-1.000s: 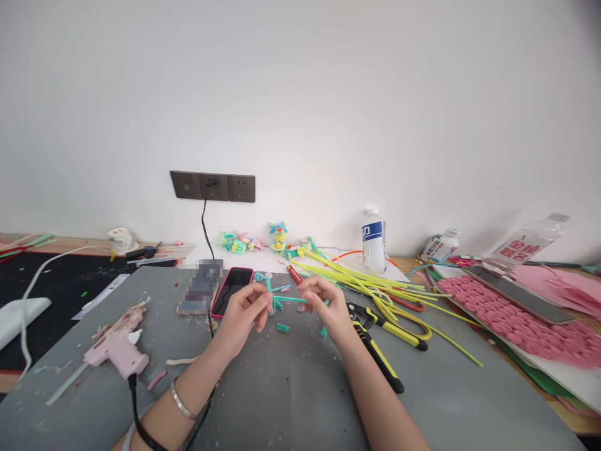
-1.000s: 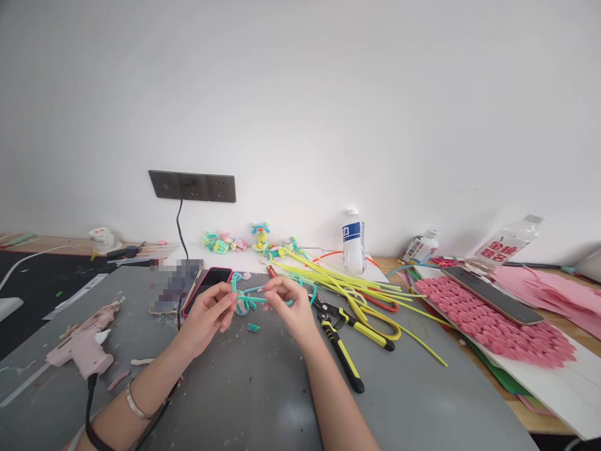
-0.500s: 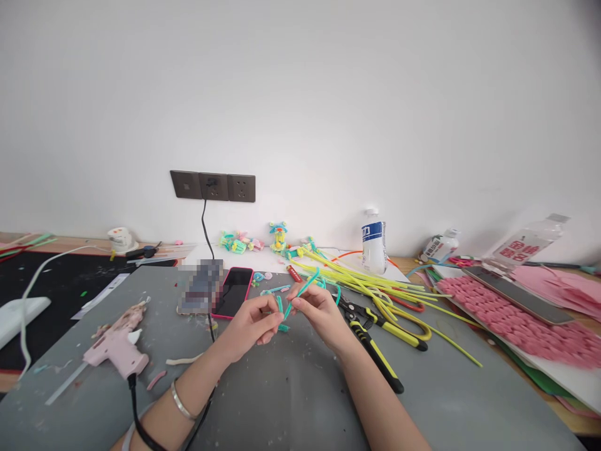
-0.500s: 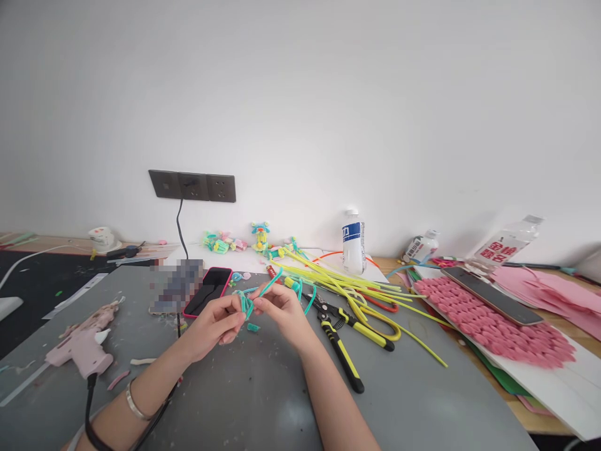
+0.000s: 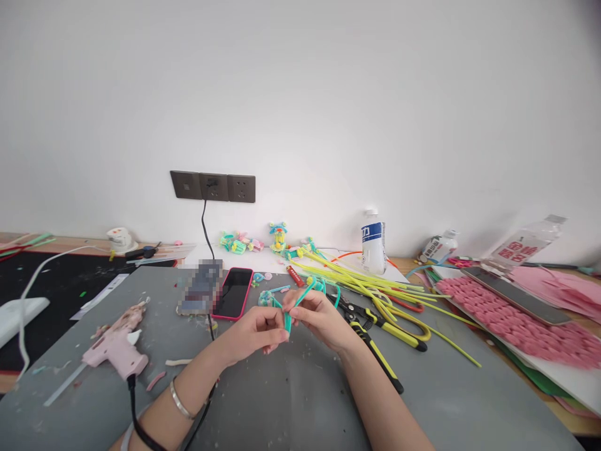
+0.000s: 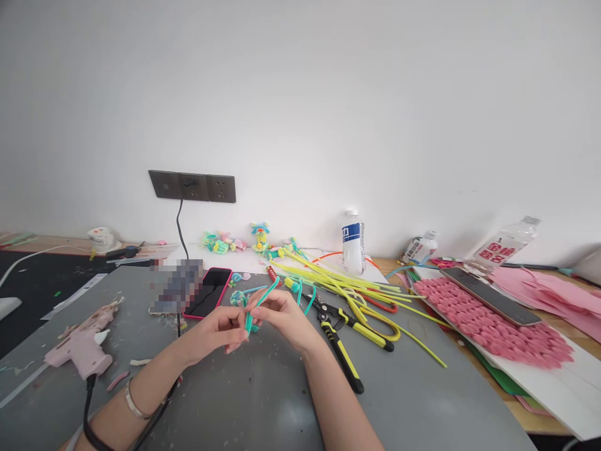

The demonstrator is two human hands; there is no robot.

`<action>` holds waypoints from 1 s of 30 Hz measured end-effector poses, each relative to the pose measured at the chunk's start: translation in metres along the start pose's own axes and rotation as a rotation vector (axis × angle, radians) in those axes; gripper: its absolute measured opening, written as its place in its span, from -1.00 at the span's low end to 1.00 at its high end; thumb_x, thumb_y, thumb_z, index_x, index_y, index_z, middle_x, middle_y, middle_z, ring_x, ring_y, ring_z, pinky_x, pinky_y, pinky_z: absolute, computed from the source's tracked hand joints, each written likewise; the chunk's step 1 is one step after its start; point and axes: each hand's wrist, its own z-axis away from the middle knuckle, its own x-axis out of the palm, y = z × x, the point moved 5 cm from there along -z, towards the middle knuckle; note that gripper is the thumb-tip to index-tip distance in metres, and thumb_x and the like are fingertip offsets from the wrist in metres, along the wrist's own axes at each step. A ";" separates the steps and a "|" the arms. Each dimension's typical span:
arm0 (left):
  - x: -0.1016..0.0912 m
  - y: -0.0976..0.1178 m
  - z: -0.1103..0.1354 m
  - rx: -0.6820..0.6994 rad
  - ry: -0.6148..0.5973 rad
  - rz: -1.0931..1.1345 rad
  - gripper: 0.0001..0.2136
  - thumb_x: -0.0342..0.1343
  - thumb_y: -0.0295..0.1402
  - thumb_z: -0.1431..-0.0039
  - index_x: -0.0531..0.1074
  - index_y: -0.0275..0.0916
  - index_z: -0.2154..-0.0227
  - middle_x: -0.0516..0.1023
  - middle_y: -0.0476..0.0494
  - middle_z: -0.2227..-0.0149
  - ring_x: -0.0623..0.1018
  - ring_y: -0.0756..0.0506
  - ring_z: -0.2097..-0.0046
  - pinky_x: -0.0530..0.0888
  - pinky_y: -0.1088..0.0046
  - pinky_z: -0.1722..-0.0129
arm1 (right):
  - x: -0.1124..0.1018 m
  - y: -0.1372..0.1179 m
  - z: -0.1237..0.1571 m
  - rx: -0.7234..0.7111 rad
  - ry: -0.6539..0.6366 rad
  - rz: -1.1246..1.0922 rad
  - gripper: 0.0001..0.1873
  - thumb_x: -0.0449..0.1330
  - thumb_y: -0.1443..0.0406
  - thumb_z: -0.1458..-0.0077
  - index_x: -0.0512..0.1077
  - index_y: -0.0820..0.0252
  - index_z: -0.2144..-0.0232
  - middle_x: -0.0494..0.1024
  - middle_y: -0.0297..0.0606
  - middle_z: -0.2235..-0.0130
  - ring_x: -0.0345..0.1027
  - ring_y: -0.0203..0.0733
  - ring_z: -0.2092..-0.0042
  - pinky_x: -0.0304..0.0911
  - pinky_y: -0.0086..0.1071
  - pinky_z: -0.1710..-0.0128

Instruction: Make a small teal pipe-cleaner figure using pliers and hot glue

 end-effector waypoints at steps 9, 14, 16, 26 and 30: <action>0.000 -0.004 0.000 0.050 -0.012 -0.027 -0.71 0.20 -0.19 -0.15 0.27 -0.23 0.53 0.29 0.09 0.60 0.25 0.06 0.56 0.21 0.53 0.53 | 0.003 0.000 0.002 0.056 -0.012 -0.056 -0.78 0.46 0.21 0.07 0.56 0.19 0.39 0.46 -0.34 0.33 0.30 -0.33 0.37 0.24 -0.45 0.37; -0.001 -0.003 0.000 0.076 -0.011 -0.061 -0.72 0.16 -0.18 -0.20 0.30 -0.23 0.51 0.28 0.11 0.64 0.26 0.06 0.57 0.22 0.53 0.51 | 0.000 0.006 0.002 0.104 -0.012 -0.039 -0.75 0.44 0.20 0.02 0.53 0.21 0.34 0.50 -0.39 0.45 0.32 -0.37 0.47 0.24 -0.47 0.43; -0.002 -0.002 0.000 0.074 -0.013 -0.074 -0.71 0.15 -0.16 -0.20 0.32 -0.24 0.49 0.28 0.12 0.64 0.25 0.06 0.58 0.21 0.53 0.51 | 0.000 0.008 0.002 0.123 -0.033 -0.058 -0.74 0.44 0.21 0.03 0.52 0.22 0.32 0.53 -0.38 0.45 0.34 -0.39 0.50 0.24 -0.48 0.46; -0.004 0.000 0.000 0.068 0.001 -0.090 -0.63 0.18 -0.06 -0.13 0.27 -0.24 0.54 0.25 0.12 0.62 0.26 0.07 0.57 0.21 0.54 0.53 | -0.002 0.010 0.003 0.206 -0.042 -0.099 -0.69 0.49 0.23 0.11 0.50 0.24 0.36 0.56 -0.37 0.50 0.44 -0.38 0.51 0.31 -0.53 0.46; -0.005 0.003 0.000 0.127 0.048 -0.134 -0.67 0.13 -0.08 -0.19 0.32 -0.25 0.49 0.27 0.10 0.61 0.26 0.06 0.57 0.26 0.53 0.52 | -0.005 0.012 0.001 0.179 -0.015 -0.061 -0.69 0.48 0.20 0.11 0.48 0.24 0.43 0.55 -0.37 0.55 0.43 -0.34 0.51 0.25 -0.53 0.52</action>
